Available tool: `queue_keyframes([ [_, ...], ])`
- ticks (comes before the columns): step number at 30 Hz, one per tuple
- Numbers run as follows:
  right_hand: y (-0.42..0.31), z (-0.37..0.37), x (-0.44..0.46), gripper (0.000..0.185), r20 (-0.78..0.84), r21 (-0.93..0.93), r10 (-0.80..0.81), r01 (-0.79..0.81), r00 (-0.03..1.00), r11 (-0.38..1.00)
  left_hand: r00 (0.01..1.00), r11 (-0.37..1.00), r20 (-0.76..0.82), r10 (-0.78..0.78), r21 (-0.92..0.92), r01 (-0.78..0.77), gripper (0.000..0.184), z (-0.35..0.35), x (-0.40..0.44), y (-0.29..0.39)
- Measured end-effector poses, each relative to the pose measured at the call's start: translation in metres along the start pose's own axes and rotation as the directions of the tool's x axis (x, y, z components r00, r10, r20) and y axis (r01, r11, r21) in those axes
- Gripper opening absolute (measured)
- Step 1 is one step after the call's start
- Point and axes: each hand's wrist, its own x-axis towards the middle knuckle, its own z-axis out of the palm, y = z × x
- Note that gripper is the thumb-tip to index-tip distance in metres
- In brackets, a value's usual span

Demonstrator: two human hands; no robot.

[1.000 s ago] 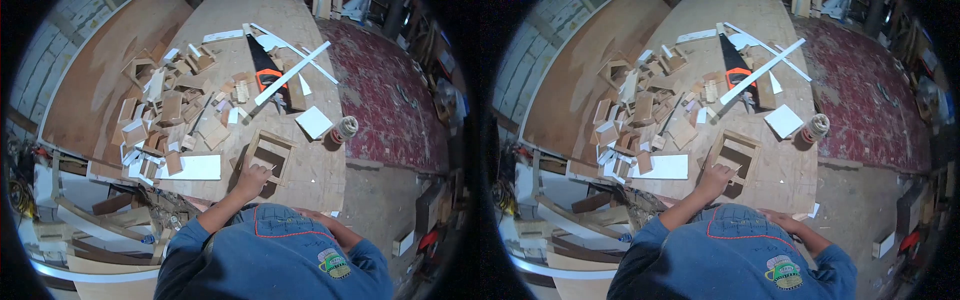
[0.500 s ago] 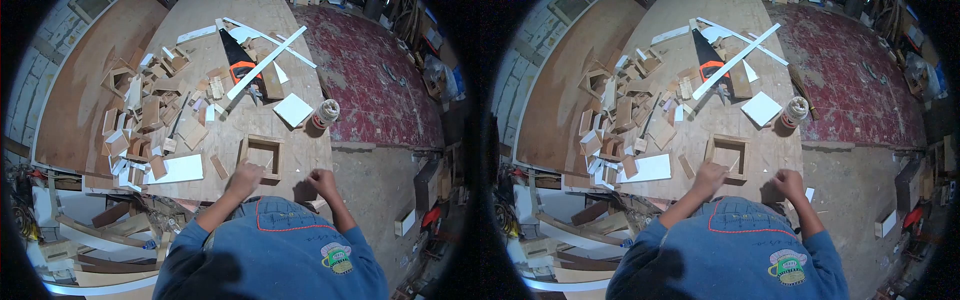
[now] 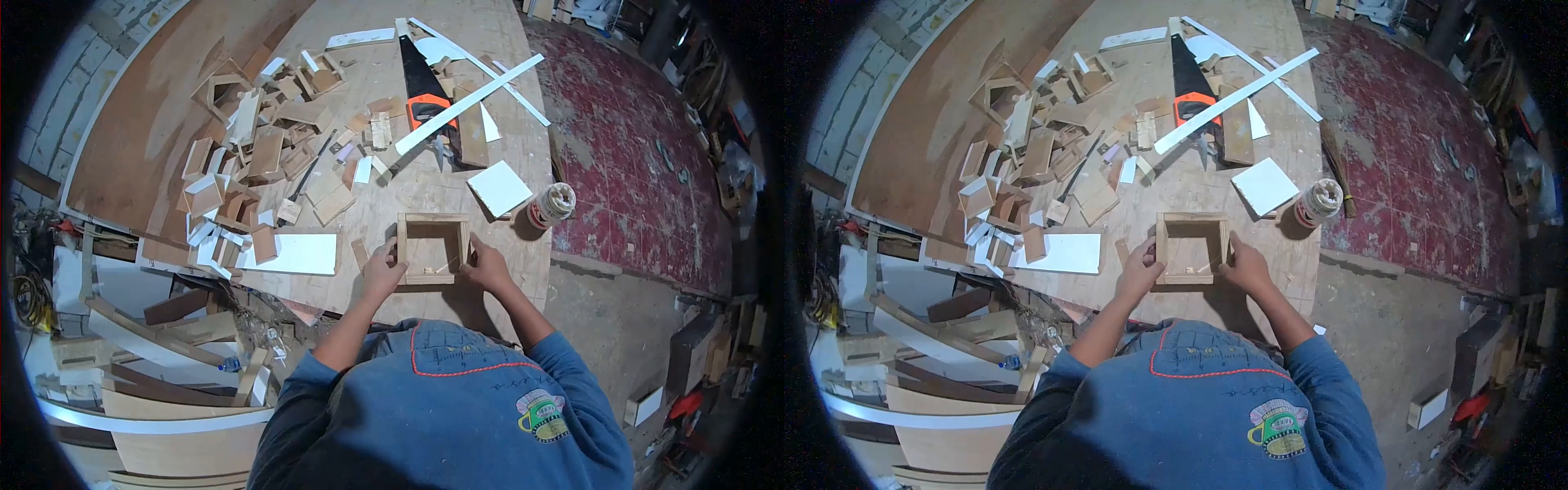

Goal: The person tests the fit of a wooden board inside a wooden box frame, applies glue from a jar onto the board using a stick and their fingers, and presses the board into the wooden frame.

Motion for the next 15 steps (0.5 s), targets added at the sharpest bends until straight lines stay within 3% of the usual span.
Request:
queue_keyframes([
  [7, 0.008, 0.007, 0.017, 0.081, -0.067, 0.078, -0.061, 0.066, 0.996, 0.995, 0.988, 0.999, -0.150, 0.026, -0.020, -0.030, 0.069, 0.009, -0.013, -0.005],
  [9, 0.012, 0.010, 0.018, 0.081, -0.092, 0.079, -0.095, 0.102, 0.991, 0.992, 0.991, 0.922, -0.109, 0.081, -0.370, -0.116, 0.075, 0.014, -0.008, -0.016],
  [10, 0.014, 0.010, 0.018, 0.079, -0.079, 0.176, -0.089, 0.102, 0.993, 0.979, 0.990, 0.921, -0.115, 0.080, -0.372, -0.118, 0.075, 0.012, -0.010, -0.012],
  [12, 0.017, 0.012, 0.019, 0.079, -0.065, 0.271, -0.089, 0.103, 0.994, 0.957, 0.998, 0.770, -0.069, -0.004, -0.637, -0.041, 0.075, 0.002, -0.020, 0.005],
  [14, 0.022, 0.015, 0.020, 0.073, -0.172, 0.493, -0.168, 0.233, 0.971, 0.838, 0.998, 0.756, -0.067, 0.010, -0.652, -0.051, 0.074, -0.009, -0.025, 0.021],
  [15, 0.017, 0.012, 0.019, 0.073, -0.171, 0.492, -0.170, 0.233, 0.971, 0.839, 0.998, 0.743, -0.058, 0.023, -0.667, -0.056, 0.074, -0.012, -0.027, 0.023],
])
